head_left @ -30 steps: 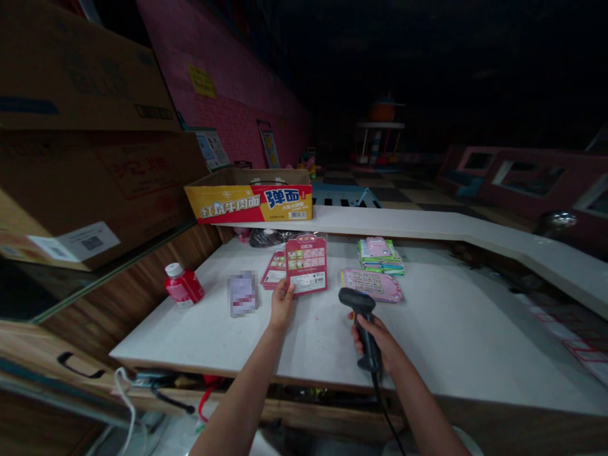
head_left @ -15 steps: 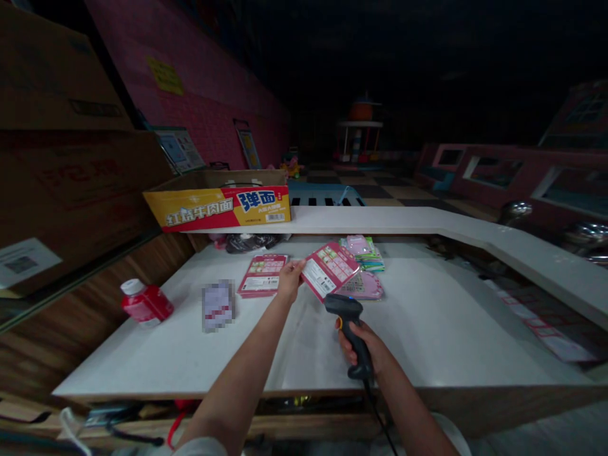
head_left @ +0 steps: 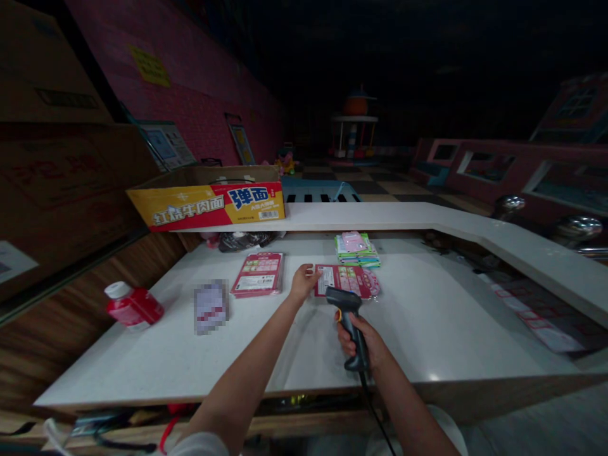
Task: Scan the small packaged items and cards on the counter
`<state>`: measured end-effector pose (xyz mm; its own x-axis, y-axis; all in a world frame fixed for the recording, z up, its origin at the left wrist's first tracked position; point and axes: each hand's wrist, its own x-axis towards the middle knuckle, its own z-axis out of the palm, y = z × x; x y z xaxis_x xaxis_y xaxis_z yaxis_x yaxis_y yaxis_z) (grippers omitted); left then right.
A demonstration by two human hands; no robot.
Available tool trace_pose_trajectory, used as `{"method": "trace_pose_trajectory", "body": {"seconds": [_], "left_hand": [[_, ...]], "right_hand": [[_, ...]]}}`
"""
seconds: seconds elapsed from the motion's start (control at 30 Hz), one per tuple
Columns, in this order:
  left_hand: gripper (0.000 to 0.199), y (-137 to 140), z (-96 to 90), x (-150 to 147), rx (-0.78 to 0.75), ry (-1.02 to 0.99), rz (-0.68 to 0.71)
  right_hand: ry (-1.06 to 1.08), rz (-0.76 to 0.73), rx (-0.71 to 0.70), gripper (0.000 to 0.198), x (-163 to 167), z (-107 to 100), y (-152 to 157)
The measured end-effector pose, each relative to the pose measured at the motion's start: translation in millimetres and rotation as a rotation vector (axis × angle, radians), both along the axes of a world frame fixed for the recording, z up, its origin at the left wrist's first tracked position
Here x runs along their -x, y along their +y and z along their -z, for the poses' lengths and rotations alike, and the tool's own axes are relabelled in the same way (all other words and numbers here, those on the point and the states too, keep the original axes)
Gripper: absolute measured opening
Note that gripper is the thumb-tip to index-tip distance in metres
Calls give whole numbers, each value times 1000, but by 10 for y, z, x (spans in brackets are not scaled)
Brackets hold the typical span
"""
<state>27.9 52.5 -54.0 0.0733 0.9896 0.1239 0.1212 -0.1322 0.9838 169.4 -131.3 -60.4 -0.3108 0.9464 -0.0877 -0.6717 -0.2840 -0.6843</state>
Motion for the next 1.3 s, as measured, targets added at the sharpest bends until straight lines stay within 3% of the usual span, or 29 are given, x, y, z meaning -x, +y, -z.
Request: {"method": "trace_pose_trajectory", "body": {"seconds": [0.13,0.23,0.43,0.57,0.67,0.77,0.87,1.03,1.3], "left_hand": [[64,-288,103,119,-259,267,94],[56,-430,110,88,-363,459,95],[42,-547,29,-71,-425,639,127],[38,-542,-59,142,-444,669,46],[30,-500,-197,540,-403,740,-114],[28,-459,-360,997,-279,935,-359],[46,-420,-464,1346,-119,1071,-526],[66,-369,-501,1552,91,1143,-462],[65,-286,-546,1598,33,1064,-517]], "right_hand": [[-3,26,9,45,-4,-45,-1],[-23,29,13,45,-3,-75,-7],[-18,4,28,43,17,-103,-54],[-33,6,50,40,12,-78,-85],[-44,3,45,38,-4,-61,-95],[-41,3,44,38,-16,-62,-104],[-50,22,64,36,-22,-83,-120],[-86,50,76,32,-23,-133,-146],[-52,55,88,33,-18,-91,-131]]}}
